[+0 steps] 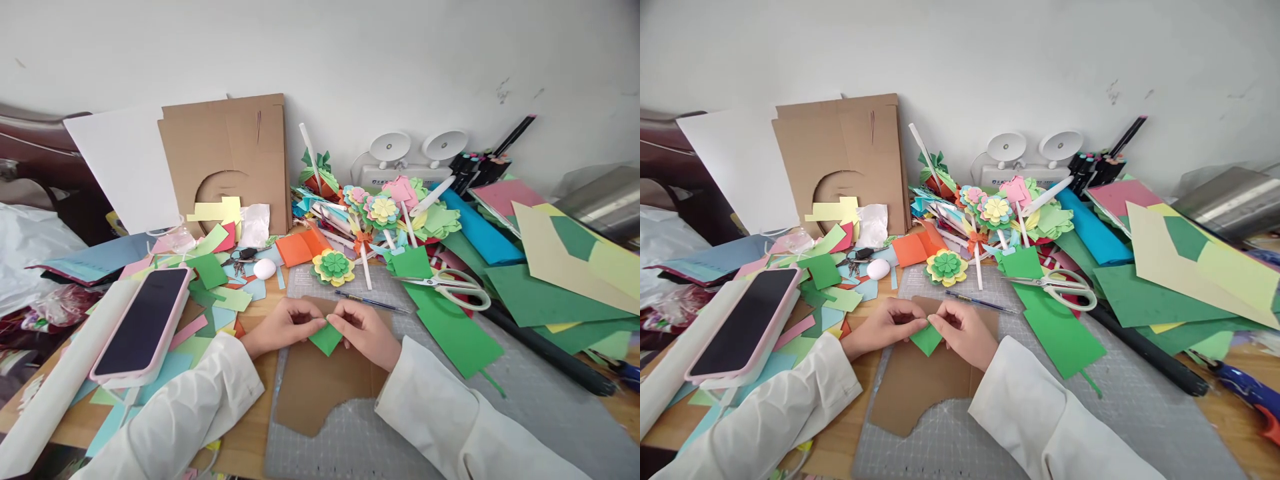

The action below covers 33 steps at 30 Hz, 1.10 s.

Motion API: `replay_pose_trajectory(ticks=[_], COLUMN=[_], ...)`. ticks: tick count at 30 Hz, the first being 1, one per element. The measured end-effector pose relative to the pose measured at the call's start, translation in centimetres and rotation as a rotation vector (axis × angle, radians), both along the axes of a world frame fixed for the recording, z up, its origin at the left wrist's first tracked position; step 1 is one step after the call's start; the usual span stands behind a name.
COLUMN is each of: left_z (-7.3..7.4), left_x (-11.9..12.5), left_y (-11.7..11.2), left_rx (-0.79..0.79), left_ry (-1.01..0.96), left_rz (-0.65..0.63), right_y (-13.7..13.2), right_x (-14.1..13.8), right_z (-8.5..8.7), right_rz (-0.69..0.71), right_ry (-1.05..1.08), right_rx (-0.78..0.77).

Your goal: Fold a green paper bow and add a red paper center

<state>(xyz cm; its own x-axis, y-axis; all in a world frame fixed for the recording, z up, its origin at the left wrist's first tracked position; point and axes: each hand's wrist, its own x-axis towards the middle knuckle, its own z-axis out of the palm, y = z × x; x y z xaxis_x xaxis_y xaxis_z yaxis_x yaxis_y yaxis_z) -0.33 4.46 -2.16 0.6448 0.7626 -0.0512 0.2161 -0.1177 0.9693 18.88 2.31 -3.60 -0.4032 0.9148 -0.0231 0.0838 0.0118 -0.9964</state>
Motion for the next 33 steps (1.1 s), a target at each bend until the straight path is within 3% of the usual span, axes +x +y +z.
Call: replay_pose_trajectory(ticks=[13, 33], left_z=[-0.32, -0.18], left_x=[-0.2, -0.15], left_y=[-0.1, -0.28], left_rx=[0.049, 0.039], left_ry=[0.021, 0.01], left_rz=[0.058, 0.034], right_y=[-0.06, -0.24], right_x=[0.1, -0.09], right_z=[0.48, 0.2], right_rz=[0.013, -0.017], right_ry=[0.02, -0.003], right_rx=[-0.009, 0.016])
